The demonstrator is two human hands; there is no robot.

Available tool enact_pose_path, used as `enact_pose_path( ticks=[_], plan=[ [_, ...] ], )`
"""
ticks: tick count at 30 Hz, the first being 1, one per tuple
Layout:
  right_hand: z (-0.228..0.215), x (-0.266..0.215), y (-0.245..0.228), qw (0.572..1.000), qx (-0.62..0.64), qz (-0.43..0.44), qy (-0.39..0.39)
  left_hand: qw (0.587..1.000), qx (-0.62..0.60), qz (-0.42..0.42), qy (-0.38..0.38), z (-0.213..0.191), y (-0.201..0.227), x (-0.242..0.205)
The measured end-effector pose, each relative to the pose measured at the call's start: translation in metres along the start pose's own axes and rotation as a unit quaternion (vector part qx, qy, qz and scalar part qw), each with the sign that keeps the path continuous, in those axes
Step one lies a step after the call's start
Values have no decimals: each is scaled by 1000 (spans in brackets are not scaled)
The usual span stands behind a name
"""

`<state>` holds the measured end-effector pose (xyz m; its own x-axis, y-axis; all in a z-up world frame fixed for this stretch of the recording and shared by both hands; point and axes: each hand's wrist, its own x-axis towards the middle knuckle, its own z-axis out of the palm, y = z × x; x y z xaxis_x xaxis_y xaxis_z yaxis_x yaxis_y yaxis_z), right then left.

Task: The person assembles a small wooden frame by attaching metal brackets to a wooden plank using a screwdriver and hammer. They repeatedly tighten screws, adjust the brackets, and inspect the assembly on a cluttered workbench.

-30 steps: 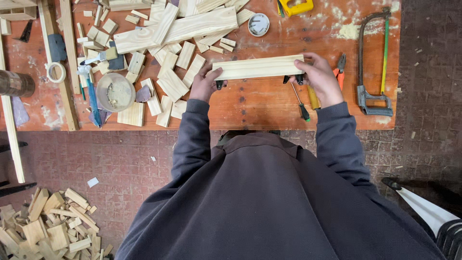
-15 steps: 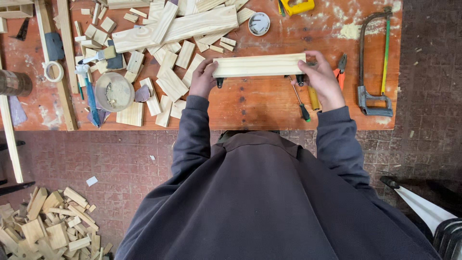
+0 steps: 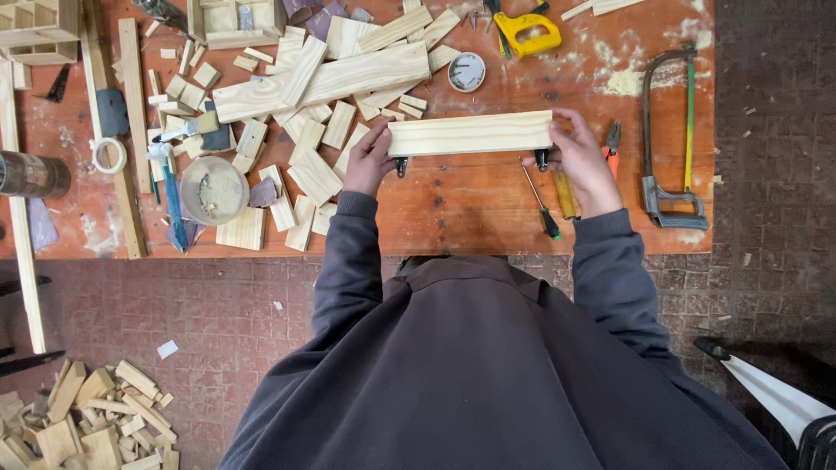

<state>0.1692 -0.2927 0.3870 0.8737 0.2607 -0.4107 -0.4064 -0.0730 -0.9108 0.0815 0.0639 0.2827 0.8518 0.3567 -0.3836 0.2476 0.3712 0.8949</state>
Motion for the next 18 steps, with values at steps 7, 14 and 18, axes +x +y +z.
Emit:
enact_pose_path(
  ticks=[7,14,18],
  plan=[
    [-9,8,18,1000,7,20,5,1000,-7,8,5,-5,-9,5],
    [-7,16,31,999,20,31,10,999,-13,39,8,0,4,-4],
    [-2,1,8,999,42,6,-4,999,-15,30,20,-14,-22,10]
  ],
)
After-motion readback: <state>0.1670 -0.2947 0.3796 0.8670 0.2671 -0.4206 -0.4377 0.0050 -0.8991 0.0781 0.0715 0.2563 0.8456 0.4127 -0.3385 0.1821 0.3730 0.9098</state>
